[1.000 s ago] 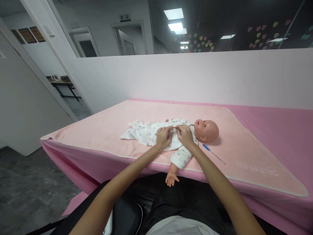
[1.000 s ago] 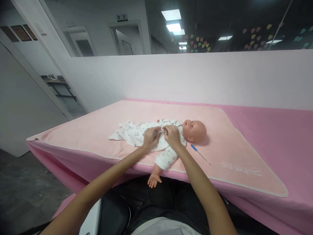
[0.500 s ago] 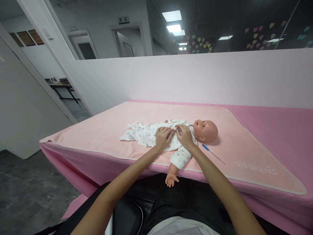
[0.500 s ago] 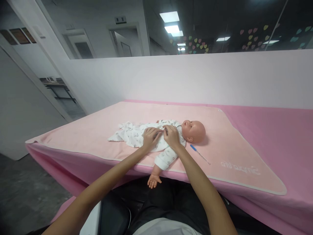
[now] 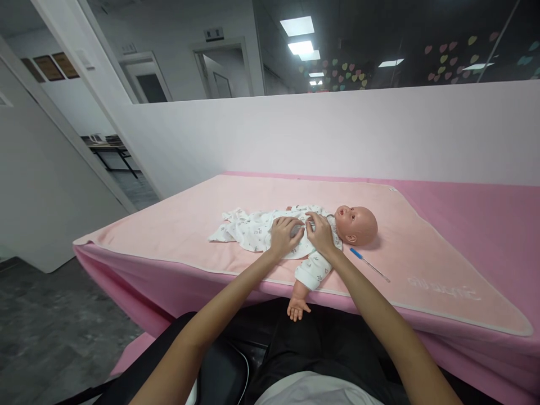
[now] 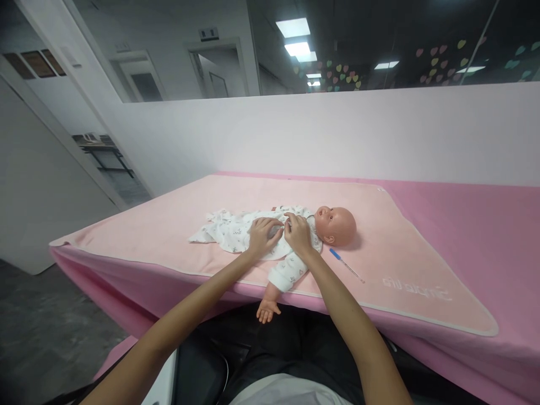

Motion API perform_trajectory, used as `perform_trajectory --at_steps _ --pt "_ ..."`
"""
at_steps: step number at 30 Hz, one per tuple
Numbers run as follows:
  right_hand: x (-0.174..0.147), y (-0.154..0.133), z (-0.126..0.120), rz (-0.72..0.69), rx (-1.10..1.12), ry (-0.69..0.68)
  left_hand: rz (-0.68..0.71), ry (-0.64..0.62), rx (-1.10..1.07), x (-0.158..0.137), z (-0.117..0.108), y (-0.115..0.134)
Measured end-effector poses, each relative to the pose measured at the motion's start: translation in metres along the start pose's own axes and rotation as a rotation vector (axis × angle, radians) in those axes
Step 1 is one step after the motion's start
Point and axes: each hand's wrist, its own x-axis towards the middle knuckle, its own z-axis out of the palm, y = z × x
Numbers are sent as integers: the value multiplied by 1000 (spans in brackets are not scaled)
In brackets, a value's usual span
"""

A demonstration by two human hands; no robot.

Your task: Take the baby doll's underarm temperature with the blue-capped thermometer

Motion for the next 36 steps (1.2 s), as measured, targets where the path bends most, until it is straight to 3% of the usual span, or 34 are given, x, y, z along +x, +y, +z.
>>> perform_trajectory --at_steps 6,11,14,17,23,28,36 --pt "0 -1 -1 -30 -40 73 19 50 33 2 -8 -6" --pt "0 4 1 -22 -77 53 -78 132 26 2 -14 -25" --pt "-1 3 -1 -55 -147 34 -103 112 -34 0 -14 -31" --pt "-1 -4 -3 -153 -242 7 -85 68 -78 -4 -14 -32" --pt "5 -28 13 -424 -257 -194 -131 58 -118 -5 -14 -30" --pt "9 -33 27 -381 -308 -180 -152 77 -105 -5 -14 -29" --pt "2 -31 21 -249 -294 -148 -156 80 -95 -4 -13 -27"
